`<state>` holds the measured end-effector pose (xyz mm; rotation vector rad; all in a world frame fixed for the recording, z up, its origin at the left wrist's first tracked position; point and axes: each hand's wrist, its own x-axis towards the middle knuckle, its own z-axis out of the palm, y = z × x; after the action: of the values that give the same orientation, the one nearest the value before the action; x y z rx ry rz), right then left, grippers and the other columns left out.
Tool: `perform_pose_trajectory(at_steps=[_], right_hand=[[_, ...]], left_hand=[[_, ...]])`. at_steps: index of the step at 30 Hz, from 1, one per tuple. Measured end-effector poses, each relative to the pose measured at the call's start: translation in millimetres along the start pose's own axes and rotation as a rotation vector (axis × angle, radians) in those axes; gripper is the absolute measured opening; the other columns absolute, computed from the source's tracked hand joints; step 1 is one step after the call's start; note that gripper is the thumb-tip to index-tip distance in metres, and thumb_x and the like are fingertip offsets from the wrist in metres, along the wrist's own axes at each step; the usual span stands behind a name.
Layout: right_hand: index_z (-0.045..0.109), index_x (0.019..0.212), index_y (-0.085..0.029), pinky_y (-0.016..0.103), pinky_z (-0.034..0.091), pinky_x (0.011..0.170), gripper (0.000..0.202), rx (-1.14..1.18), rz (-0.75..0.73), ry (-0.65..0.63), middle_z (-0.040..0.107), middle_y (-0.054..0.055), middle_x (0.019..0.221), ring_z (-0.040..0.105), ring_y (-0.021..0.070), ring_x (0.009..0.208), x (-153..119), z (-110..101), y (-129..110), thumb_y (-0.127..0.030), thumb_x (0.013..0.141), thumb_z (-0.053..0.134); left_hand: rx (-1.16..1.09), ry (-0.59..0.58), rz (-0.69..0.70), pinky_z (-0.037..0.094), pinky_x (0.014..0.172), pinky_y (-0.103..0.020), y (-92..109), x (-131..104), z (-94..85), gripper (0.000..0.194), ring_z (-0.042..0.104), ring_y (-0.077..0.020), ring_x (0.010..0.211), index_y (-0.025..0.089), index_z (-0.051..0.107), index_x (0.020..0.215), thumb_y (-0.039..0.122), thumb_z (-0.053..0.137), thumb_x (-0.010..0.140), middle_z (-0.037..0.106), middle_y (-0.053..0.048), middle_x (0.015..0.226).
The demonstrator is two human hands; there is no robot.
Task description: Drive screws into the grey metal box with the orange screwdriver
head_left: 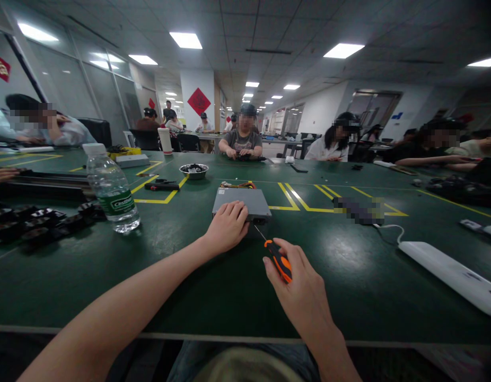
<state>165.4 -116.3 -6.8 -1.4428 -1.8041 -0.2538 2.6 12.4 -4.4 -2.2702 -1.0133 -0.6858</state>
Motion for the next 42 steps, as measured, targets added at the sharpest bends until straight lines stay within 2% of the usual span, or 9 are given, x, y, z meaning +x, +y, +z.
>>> perform_pose_trajectory(at_steps=[4, 9, 12, 16, 19, 22, 28, 34, 42], right_hand=[[0.05, 0.101, -0.016, 0.025, 0.045, 0.048, 0.025, 0.024, 0.037, -0.017, 0.064, 0.004, 0.077, 0.063, 0.0159, 0.058, -2, 2, -6, -0.033, 0.092, 0.034], [0.057, 0.097, -0.015, 0.029, 0.05, 0.065, 0.022, -0.038, -0.182, 0.085, 0.064, 0.008, 0.087, 0.063, 0.0178, 0.076, -7, 6, -7, -0.018, 0.091, 0.036], [0.057, 0.103, -0.017, 0.031, 0.05, 0.072, 0.022, -0.024, -0.216, 0.086, 0.064, 0.008, 0.091, 0.061, 0.0181, 0.081, -4, 4, -8, -0.018, 0.09, 0.039], [0.049, 0.113, -0.017, 0.029, 0.052, 0.063, 0.037, 0.056, -0.035, -0.012, 0.061, 0.009, 0.099, 0.063, 0.0194, 0.082, 1, 4, -10, -0.044, 0.088, 0.044], [0.047, 0.107, -0.018, 0.027, 0.048, 0.05, 0.046, 0.076, 0.126, -0.063, 0.062, 0.005, 0.084, 0.063, 0.0182, 0.064, 1, 4, -8, -0.057, 0.083, 0.044], [0.047, 0.104, -0.02, 0.024, 0.045, 0.05, 0.033, 0.11, 0.161, -0.022, 0.061, -0.001, 0.071, 0.061, 0.0148, 0.056, 0, 4, -6, -0.047, 0.086, 0.044], [0.051, 0.09, -0.021, 0.022, 0.045, 0.057, 0.01, 0.153, -0.01, -0.037, 0.061, 0.0, 0.076, 0.06, 0.0122, 0.062, -3, 1, -5, -0.024, 0.084, 0.044], [0.052, 0.083, -0.021, 0.021, 0.045, 0.059, 0.008, 0.184, -0.035, 0.035, 0.059, -0.001, 0.071, 0.058, 0.0108, 0.06, -10, -3, -6, -0.025, 0.086, 0.045], [0.054, 0.095, -0.019, 0.023, 0.048, 0.065, 0.015, 0.135, -0.042, 0.084, 0.062, 0.002, 0.082, 0.061, 0.0127, 0.071, -8, 1, -2, -0.025, 0.088, 0.044]], left_hand=[[0.015, -0.012, 0.004, 0.037, 0.093, -0.039, 1, 0, -0.9, 0.033, 0.047, -0.0273, 0.112, 0.009, 0.05, 0.113, 0.028, 0.042, 0.087, 0.053, -0.016, 0.119], [0.018, -0.01, 0.004, 0.037, 0.093, -0.039, 1, 0, -1.3, 0.032, 0.047, -0.0267, 0.111, 0.011, 0.05, 0.113, 0.029, 0.041, 0.088, 0.053, -0.015, 0.119], [0.013, -0.008, 0.006, 0.037, 0.092, -0.039, 0, 0, -1.0, 0.033, 0.047, -0.0271, 0.112, 0.01, 0.05, 0.113, 0.029, 0.041, 0.088, 0.053, -0.016, 0.119], [0.01, -0.013, 0.005, 0.037, 0.093, -0.039, 0, 0, -1.1, 0.033, 0.046, -0.0271, 0.113, 0.01, 0.05, 0.113, 0.029, 0.041, 0.088, 0.053, -0.016, 0.119], [0.008, -0.013, 0.002, 0.036, 0.093, -0.039, -1, 0, -1.3, 0.033, 0.047, -0.027, 0.113, 0.011, 0.05, 0.113, 0.029, 0.041, 0.088, 0.053, -0.015, 0.119], [0.005, -0.011, 0.008, 0.036, 0.093, -0.04, -1, 0, -1.3, 0.033, 0.047, -0.0273, 0.112, 0.01, 0.05, 0.113, 0.029, 0.041, 0.088, 0.053, -0.016, 0.119], [0.004, -0.017, 0.003, 0.036, 0.093, -0.04, -1, -1, -1.6, 0.033, 0.046, -0.0274, 0.112, 0.01, 0.049, 0.113, 0.029, 0.041, 0.088, 0.053, -0.016, 0.119], [0.01, -0.023, -0.003, 0.037, 0.092, -0.039, -1, -1, -2.2, 0.033, 0.046, -0.0278, 0.112, 0.01, 0.049, 0.114, 0.029, 0.04, 0.088, 0.052, -0.016, 0.12], [0.016, -0.027, -0.001, 0.036, 0.093, -0.039, -1, 0, -2.2, 0.034, 0.047, -0.0276, 0.112, 0.009, 0.049, 0.114, 0.029, 0.042, 0.087, 0.052, -0.016, 0.12]])
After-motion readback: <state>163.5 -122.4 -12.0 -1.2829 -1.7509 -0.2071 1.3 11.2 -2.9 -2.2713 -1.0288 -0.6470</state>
